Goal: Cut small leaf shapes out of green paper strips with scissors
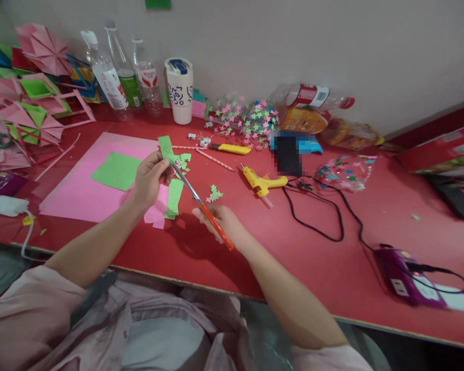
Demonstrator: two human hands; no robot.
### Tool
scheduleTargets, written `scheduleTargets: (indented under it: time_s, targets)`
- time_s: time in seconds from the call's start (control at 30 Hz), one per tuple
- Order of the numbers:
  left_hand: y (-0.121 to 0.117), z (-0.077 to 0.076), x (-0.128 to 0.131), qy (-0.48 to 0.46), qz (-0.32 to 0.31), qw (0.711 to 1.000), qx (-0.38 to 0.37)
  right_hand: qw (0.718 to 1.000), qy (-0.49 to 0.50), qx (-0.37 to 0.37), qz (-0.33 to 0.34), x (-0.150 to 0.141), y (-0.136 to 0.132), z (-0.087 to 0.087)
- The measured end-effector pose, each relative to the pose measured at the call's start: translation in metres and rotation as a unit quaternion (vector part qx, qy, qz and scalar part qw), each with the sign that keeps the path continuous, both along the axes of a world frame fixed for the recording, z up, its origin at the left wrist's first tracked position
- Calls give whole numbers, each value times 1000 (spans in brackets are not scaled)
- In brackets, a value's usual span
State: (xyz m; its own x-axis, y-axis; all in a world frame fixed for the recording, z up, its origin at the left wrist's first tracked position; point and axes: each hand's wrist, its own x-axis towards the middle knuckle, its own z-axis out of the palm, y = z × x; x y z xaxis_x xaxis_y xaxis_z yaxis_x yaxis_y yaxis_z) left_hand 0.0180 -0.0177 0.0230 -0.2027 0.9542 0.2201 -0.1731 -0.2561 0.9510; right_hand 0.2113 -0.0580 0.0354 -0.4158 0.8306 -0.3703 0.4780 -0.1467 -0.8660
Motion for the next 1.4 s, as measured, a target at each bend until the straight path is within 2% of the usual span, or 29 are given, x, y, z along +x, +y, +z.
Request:
scheduleTargets:
  time_s: [0.27, 0.6, 0.97, 1.4]
  targets:
    - [1, -3, 0, -18, -7, 1000, 13, 1000, 2, 6, -4, -2, 0, 3]
    - [-1, -1, 0, 0, 11, 1000, 1, 1000, 2, 4, 0, 0, 2, 0]
    - [-1, -2, -1, 17, 3, 1000, 2, 1000, -3, -7, 4, -1, 0, 2]
    - [-2, 0, 0, 12, 8, 1000, 2, 1000, -7, 15, 8, 0, 1, -1]
